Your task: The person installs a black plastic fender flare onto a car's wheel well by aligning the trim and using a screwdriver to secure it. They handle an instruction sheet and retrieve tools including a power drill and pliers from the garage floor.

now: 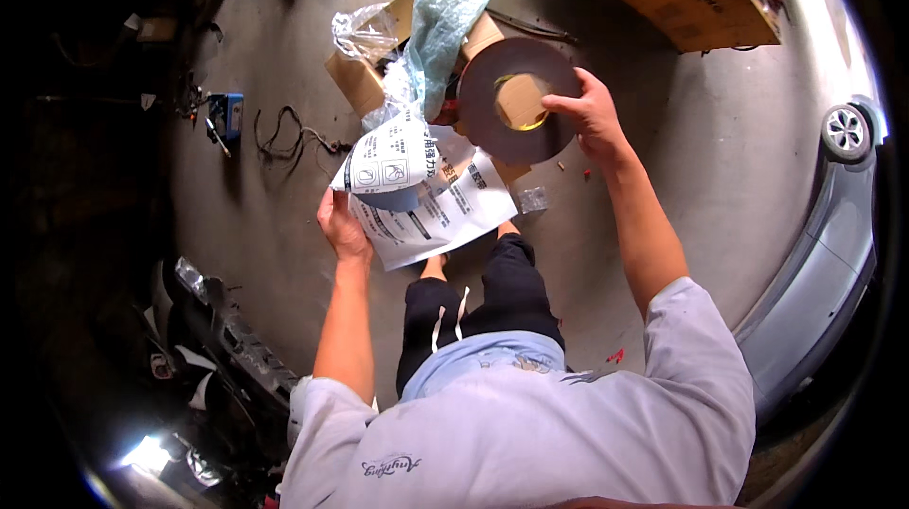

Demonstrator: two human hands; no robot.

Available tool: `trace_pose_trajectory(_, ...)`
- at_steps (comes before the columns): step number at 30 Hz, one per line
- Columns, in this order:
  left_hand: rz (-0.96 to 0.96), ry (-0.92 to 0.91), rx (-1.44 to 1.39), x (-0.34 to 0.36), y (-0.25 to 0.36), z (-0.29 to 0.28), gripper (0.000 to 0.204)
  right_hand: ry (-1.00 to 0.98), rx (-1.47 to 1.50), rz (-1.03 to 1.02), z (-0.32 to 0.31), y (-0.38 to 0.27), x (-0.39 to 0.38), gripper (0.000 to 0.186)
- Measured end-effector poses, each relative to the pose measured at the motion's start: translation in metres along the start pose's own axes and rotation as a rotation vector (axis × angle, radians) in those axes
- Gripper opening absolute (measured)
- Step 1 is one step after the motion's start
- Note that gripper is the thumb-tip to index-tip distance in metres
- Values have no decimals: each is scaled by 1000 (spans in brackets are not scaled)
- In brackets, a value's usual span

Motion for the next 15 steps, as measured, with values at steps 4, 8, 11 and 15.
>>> trace_pose_trajectory(4, 115, -69, 9, -4, 37, 13, 58, -323, -396, 223, 41, -24, -11, 37)
trace_pose_trajectory(8, 185, -222, 10, 3, 63, -9, 59, -503, -504, 388, 104, -22, -18, 41)
trace_pose_trajectory(11, 245, -337, 93, -3, 95, -45, 59, -537, -526, 342, 179, 0, -12, 39)
trace_pose_trajectory(15, 260, -374, 177, -4, 131, -102, 59, -343, -375, 56, 284, 30, -17, 37)
Point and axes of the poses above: each hand's wrist, its own x-axis towards the middle knuckle, its own z-axis out of the palm, y = z × x, the point moved 5 cm from there along x, towards the middle knuckle, and after that the axes turned 9 degrees about -y, right-handed, at the moved point
